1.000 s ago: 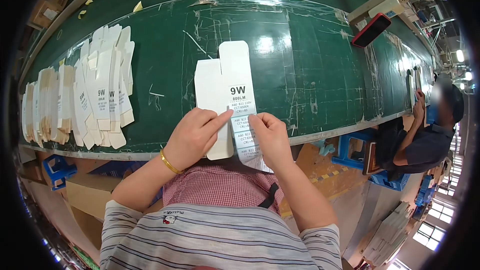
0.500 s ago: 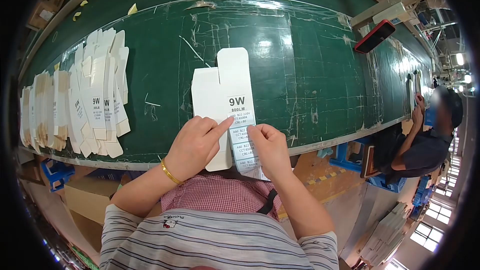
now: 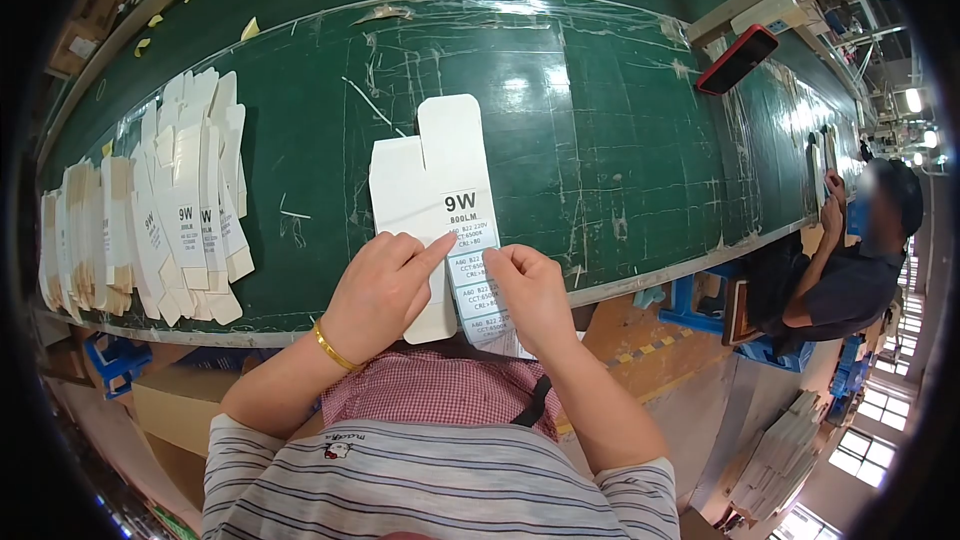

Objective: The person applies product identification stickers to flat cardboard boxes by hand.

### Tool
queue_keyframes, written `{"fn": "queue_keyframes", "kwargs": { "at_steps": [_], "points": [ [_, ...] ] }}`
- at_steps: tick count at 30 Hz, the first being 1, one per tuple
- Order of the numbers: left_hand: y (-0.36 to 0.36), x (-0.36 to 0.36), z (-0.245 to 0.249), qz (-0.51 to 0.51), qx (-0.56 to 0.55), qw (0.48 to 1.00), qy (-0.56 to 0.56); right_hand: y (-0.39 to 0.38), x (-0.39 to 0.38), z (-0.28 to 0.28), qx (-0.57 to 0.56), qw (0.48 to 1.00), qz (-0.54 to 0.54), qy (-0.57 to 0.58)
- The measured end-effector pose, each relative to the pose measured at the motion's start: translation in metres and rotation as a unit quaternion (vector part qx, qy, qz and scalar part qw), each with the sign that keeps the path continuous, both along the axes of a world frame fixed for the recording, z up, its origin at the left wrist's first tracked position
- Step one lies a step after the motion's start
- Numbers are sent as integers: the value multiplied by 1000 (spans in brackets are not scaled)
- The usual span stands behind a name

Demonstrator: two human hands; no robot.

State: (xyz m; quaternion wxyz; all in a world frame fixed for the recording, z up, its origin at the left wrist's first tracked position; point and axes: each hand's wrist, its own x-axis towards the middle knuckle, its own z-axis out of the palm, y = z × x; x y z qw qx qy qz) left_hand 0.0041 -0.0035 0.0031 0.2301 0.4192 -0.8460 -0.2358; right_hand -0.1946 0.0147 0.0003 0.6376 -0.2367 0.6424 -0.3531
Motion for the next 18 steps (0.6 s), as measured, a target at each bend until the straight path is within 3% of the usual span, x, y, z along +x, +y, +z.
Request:
{"fn": "queue_keyframes", "kwargs": {
  "at_steps": [18],
  "points": [
    [-7, -5, 2, -10, 9, 999, -43, 5, -4, -11, -19, 998, 28, 52]
  ]
}}
